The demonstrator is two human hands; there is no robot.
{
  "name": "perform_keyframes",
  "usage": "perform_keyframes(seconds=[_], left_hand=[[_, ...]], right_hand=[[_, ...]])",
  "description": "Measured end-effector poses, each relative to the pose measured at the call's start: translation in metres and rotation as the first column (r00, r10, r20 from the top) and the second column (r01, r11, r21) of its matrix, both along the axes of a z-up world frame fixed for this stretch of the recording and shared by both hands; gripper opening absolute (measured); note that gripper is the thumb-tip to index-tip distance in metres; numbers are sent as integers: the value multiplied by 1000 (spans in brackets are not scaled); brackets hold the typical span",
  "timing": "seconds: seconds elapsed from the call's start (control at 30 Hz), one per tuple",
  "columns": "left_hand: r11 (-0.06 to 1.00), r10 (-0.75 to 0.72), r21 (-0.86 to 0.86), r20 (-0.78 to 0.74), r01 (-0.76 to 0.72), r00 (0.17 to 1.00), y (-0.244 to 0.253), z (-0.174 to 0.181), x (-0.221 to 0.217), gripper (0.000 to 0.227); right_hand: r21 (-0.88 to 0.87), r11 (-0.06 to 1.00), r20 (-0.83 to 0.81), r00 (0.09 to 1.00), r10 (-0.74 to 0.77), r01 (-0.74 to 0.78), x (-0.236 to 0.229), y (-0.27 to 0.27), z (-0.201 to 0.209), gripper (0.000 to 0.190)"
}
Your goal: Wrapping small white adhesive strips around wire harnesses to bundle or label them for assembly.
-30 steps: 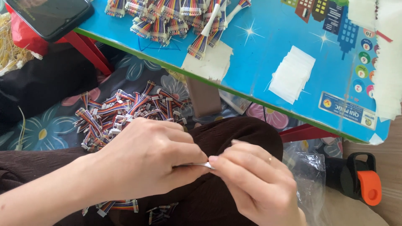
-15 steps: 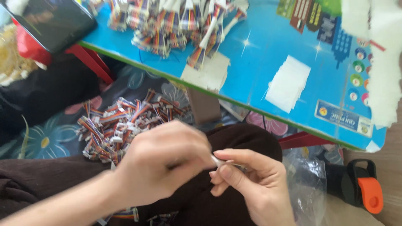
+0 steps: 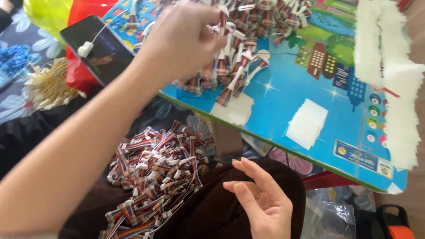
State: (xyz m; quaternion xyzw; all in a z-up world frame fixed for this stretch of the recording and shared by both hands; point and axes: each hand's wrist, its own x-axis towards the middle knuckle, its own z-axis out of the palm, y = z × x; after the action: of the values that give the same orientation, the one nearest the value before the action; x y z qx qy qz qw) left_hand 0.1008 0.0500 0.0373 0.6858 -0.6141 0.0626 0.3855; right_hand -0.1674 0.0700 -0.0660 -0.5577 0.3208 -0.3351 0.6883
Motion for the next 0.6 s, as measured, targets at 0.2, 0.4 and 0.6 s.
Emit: perform_keyframes(seconds=[0.2, 0.4, 0.6], left_hand=[[993, 39, -117, 287, -6, 957, 48, -9, -13, 15], [465, 104, 835, 279, -294, 955, 129, -133, -16, 23], [746, 104, 646, 127, -162, 986, 162, -150, -27, 16]], right_hand=[[-47, 992, -192, 973, -125, 118, -8, -11, -9, 39], [-167, 985, -223, 971, -87, 50, -8, -12, -22, 30], [-205, 978, -272, 957, -100, 44, -4, -3, -22, 23]])
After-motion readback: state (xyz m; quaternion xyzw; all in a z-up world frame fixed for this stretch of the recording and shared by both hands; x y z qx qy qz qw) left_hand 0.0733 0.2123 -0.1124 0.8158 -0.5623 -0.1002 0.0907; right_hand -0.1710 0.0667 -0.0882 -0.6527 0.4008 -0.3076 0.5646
